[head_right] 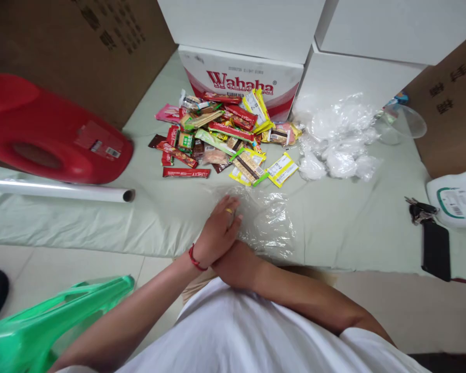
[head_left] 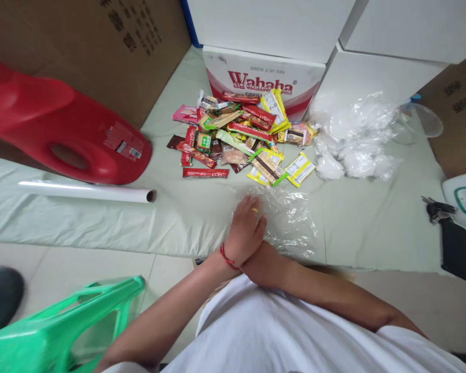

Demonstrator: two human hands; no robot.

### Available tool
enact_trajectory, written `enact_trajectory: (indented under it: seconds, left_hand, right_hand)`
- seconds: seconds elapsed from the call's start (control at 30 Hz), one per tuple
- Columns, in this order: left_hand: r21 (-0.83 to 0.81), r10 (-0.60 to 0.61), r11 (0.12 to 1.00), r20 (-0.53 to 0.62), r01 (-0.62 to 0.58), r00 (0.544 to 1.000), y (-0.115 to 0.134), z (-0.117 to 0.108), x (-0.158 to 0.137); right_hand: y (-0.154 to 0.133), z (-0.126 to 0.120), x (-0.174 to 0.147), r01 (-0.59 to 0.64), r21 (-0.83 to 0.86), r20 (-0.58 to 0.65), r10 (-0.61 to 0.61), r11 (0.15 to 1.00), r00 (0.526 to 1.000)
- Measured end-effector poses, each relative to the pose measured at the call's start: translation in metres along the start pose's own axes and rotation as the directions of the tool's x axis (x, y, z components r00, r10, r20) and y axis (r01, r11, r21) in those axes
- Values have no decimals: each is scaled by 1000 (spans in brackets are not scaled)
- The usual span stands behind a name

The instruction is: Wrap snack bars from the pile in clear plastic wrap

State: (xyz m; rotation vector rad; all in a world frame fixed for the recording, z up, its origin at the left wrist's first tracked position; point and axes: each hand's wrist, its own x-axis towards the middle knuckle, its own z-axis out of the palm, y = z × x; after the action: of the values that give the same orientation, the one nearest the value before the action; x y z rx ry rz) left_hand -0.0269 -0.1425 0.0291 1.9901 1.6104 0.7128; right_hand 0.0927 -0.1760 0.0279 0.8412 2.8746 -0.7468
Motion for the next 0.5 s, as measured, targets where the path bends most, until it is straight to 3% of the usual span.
enact_trajectory:
  seconds: [0.2, 0.27, 0.33, 0.37, 0.4, 0.5]
  left_hand:
    - [134, 0, 991, -49, 7, 999, -28, 20, 14]
    - [215, 21, 976, -33, -14, 999, -28, 24, 8]
    - [283, 49, 958, -4, -46, 999, -25, 24, 0]
    - [309, 61, 949, 12, -62, 998, -23, 23, -4]
    - [327, 73, 942, 30, -79, 997, -20, 22, -7]
    - [350, 103, 928, 76, -123, 992, -15, 17, -16]
  right_hand:
    - [-5, -8, -17, 56, 113, 25, -59, 992, 998]
    - [-4, -17, -31, 86, 208, -54, -76, 974, 996]
    - [6, -29, -45, 83, 273, -242, -15, 958, 970]
    - [15, -35, -51, 40, 286, -362, 69, 958, 930]
    - [26, -41, -56, -36, 290, -478, 177, 956, 860]
    - [71, -52, -60, -326, 340, -697, 469, 882, 543]
